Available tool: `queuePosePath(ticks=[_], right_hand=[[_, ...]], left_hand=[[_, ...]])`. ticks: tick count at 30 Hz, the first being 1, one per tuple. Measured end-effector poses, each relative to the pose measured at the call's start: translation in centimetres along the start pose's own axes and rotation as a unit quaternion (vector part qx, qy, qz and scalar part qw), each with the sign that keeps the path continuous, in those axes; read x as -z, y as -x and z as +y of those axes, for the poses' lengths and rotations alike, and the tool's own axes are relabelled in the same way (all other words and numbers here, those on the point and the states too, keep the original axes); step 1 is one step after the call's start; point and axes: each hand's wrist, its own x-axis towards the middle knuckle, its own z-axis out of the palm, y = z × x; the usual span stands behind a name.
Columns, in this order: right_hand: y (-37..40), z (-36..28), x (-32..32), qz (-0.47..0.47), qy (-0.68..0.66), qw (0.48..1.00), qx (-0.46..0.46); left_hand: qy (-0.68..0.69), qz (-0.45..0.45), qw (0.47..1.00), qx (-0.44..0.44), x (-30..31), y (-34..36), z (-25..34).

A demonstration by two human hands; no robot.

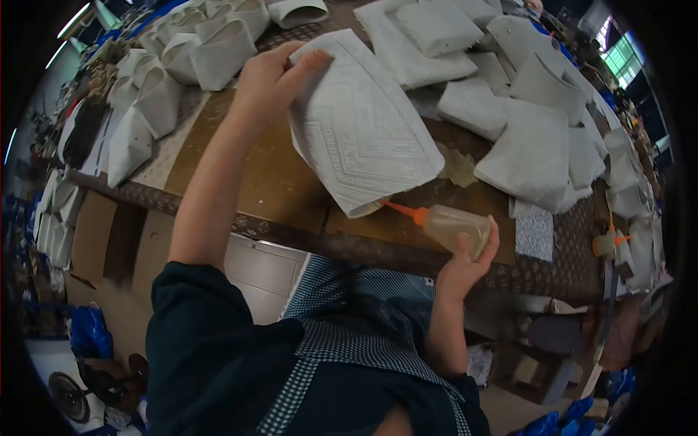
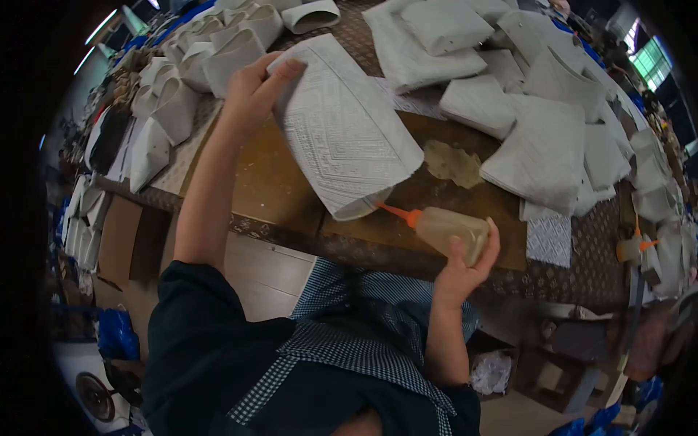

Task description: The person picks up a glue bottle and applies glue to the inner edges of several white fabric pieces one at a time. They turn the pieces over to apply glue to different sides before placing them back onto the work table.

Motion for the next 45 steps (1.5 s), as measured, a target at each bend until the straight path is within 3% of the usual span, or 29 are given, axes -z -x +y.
queuePosePath(ticks=[2,6,8,10,12,14,16,19,22,23,26,28,31,32,34,36,39,42,43,45], right_hand=[[-0.7,-0.3,-0.2,0.035,-0.06,0.998,-0.008],[-1.9,-1.2,0.4,0.072,-0.093,0.992,-0.039],[-2.1,-1.2,0.5,0.07,-0.083,0.994,-0.026],[-2.1,-1.0,0.3,0.066,-0.081,0.994,-0.031],[-2.1,-0.5,0.5,0.059,-0.083,0.994,-0.04],[-2.2,0.6,0.6,0.047,-0.091,0.993,-0.052],[-2.2,1.1,0.1,0.045,-0.094,0.993,-0.061],[-2.3,1.1,-0.9,0.036,-0.107,0.991,-0.064],[-2.3,1.3,-0.7,0.031,-0.118,0.99,-0.065],[-2.4,1.2,-0.4,0.03,-0.12,0.99,-0.065],[-2.3,0.5,-0.8,0.037,-0.144,0.986,-0.077],[-2.4,0.7,-0.3,0.028,-0.169,0.982,-0.082],[-2.5,0.6,0.0,0.028,-0.202,0.975,-0.089],[-2.7,0.6,0.1,0.027,-0.217,0.971,-0.097],[-2.8,0.6,0.6,0.022,-0.246,0.962,-0.113],[-3.0,0.9,1.1,0.008,-0.263,0.958,-0.116],[-3.0,1.4,1.5,-0.003,-0.283,0.953,-0.109],[-2.9,1.5,1.6,-0.011,-0.292,0.951,-0.099],[-3.0,1.5,1.6,-0.014,-0.293,0.951,-0.098],[-3.2,1.6,1.7,-0.017,-0.295,0.951,-0.094]], left_hand=[[0.001,0.054,0.998,-0.02,1.1,0.4,-1.2],[0.164,0.168,0.966,0.106,3.8,1.1,-8.8],[0.267,0.198,0.926,0.181,6.2,3.2,-12.6],[0.292,0.325,0.851,0.293,8.0,5.5,-17.3],[0.389,0.401,0.783,0.273,10.4,9.1,-22.0],[0.384,0.453,0.737,0.321,12.9,12.8,-26.3],[0.422,0.504,0.7,0.277,13.6,15.2,-28.2],[0.431,0.519,0.682,0.28,13.1,16.2,-28.9],[0.445,0.507,0.678,0.291,11.2,13.5,-29.1],[0.456,0.457,0.713,0.274,10.5,12.6,-31.0],[0.575,0.394,0.671,0.252,8.0,7.8,-29.1],[0.65,0.355,0.611,0.28,5.8,5.0,-26.0],[0.638,0.197,0.684,0.293,-1.5,2.3,-21.5],[0.6,0.144,0.734,0.286,-4.7,1.2,-19.0],[0.541,-0.007,0.782,0.308,-9.7,-0.6,-13.5],[0.477,-0.073,0.832,0.275,-15.6,-2.3,-11.6],[0.388,-0.016,0.88,0.273,-21.9,-5.9,-8.7],[0.47,-0.075,0.847,0.238,-25.9,-9.0,-8.7],[0.478,-0.013,0.839,0.261,-27.3,-9.7,-8.6],[0.453,-0.011,0.849,0.272,-27.1,-9.5,-8.7]])
